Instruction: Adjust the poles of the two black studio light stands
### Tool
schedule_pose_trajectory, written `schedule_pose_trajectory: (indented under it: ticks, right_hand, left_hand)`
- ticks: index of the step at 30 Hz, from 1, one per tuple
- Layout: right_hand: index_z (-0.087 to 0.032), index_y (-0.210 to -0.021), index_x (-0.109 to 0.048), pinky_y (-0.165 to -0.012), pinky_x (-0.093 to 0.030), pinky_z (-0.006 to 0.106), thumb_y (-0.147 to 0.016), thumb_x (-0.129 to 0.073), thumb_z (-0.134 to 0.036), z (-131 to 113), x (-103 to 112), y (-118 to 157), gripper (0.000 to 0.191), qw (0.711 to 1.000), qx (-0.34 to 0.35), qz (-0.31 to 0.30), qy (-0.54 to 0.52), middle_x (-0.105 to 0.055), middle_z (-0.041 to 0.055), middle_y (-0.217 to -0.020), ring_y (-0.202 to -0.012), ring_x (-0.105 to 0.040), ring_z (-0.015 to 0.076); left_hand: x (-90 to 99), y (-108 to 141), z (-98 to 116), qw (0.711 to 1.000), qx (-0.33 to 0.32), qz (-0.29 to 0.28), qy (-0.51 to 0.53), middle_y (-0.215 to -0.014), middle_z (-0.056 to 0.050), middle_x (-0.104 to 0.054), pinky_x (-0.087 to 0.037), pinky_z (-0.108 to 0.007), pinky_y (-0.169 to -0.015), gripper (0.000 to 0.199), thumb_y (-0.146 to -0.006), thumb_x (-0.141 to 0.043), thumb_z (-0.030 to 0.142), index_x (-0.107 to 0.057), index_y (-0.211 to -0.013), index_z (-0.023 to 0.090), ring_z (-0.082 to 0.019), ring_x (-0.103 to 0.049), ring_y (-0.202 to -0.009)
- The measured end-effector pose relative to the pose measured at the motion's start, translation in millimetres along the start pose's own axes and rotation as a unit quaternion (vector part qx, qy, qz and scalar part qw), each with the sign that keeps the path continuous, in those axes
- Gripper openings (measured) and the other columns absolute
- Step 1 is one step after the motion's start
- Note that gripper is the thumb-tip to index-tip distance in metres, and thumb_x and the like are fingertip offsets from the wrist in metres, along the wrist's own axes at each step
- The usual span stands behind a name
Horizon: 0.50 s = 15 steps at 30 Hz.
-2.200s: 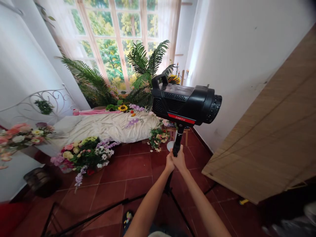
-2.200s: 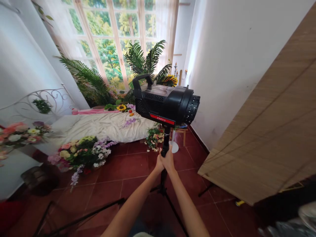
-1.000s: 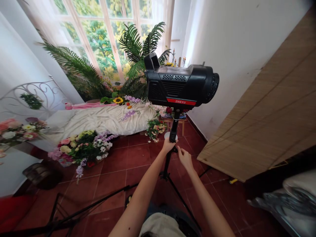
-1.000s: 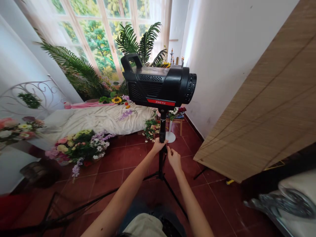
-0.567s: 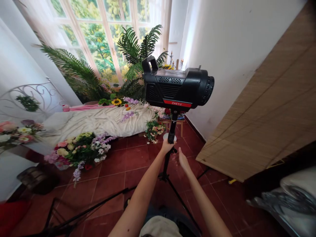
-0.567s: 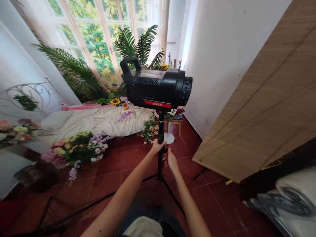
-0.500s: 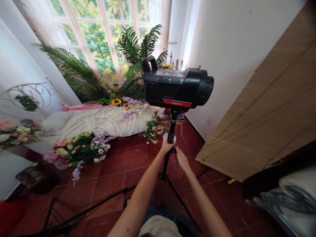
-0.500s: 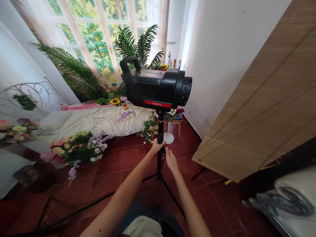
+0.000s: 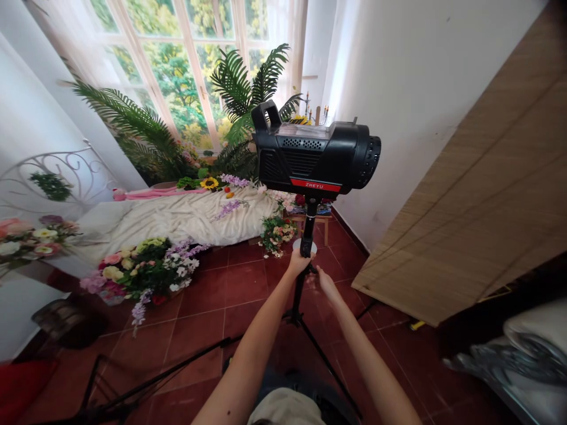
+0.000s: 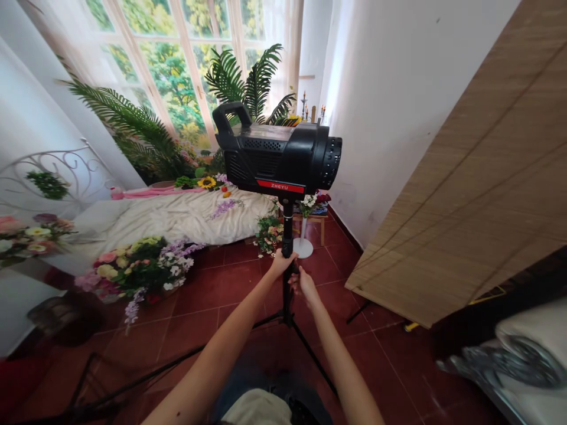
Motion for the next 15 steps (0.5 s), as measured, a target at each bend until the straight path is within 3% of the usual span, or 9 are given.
schedule_pose_trajectory:
  ticks: [2,4,7,10,13,15]
  right_hand:
    - [-0.022,-0.073,-0.048,-0.042,-0.034,0.024,-0.083,-0.029,-0.057,-16.9,16.2,9.2,0.042,0.985,0.078,0.079,0.135,-0.059,0.0024,-0.060,-0.048,-0.052,0.0157]
    - [-0.023,-0.079,-0.051,-0.048,-0.036,0.025,-0.082,-0.036,-0.058,-37.9,21.8,22.7,0.038,0.940,0.165,0.125,0.270,-0.061,0.0034,-0.069,-0.060,-0.058,0.0186]
    - [-0.023,-0.087,-0.053,-0.054,-0.037,0.025,-0.083,-0.039,-0.056,-58.7,16.9,36.1,0.036,0.869,0.249,0.134,0.405,-0.062,0.0065,-0.083,-0.073,-0.059,0.0199]
    - [-0.021,-0.086,-0.054,-0.056,-0.038,0.024,-0.087,-0.035,-0.052,-67.7,11.5,36.0,0.036,0.824,0.295,0.128,0.465,-0.061,0.0076,-0.081,-0.074,-0.058,0.0187]
    - [-0.020,-0.081,-0.057,-0.056,-0.037,0.022,-0.089,-0.031,-0.048,-63.2,11.0,25.4,0.039,0.815,0.297,0.126,0.481,-0.061,0.0077,-0.075,-0.068,-0.057,0.0167]
    - [-0.019,-0.080,-0.059,-0.055,-0.036,0.022,-0.090,-0.027,-0.047,-55.8,10.9,18.0,0.043,0.831,0.288,0.116,0.461,-0.061,0.0074,-0.071,-0.062,-0.057,0.0158]
  left_hand:
    - [1.0,-0.1,0.5,1.000,-0.004,0.008,0.005,-0.049,0.000,-0.053,-0.039,-0.019,-0.046,0.019,-0.059,-0.063,0.025,-0.054,-0.049,0.013,-0.008,-0.048,-0.046]
    - [2.8,0.5,0.6,1.000,0.001,0.021,0.013,-0.050,0.001,-0.052,-0.038,-0.019,-0.046,0.018,-0.057,-0.065,0.024,-0.053,-0.050,0.013,-0.007,-0.047,-0.046]
    - [5.1,1.1,-1.7,0.999,0.023,0.039,0.028,-0.050,0.002,-0.051,-0.038,-0.018,-0.045,0.016,-0.054,-0.066,0.021,-0.053,-0.052,0.013,-0.007,-0.045,-0.047]
    - [3.4,-1.0,-4.3,0.998,0.027,0.034,0.038,-0.051,0.003,-0.050,-0.038,-0.018,-0.046,0.015,-0.053,-0.066,0.019,-0.053,-0.053,0.013,-0.006,-0.044,-0.048]
    - [1.7,-4.4,-7.7,0.999,0.019,0.024,0.029,-0.051,0.003,-0.050,-0.040,-0.018,-0.048,0.015,-0.054,-0.066,0.018,-0.052,-0.053,0.013,-0.006,-0.044,-0.048]
    - [0.2,-5.6,-9.7,1.000,0.018,0.014,0.020,-0.052,0.002,-0.051,-0.041,-0.019,-0.050,0.015,-0.055,-0.066,0.019,-0.052,-0.054,0.012,-0.006,-0.046,-0.050]
Point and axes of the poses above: each hand's wrist, its own y-axis away from the middle knuckle, its own x-axis out of the back of the hand, z = x × y, the point moved 9 cm from there along -y, towards the middle knuckle
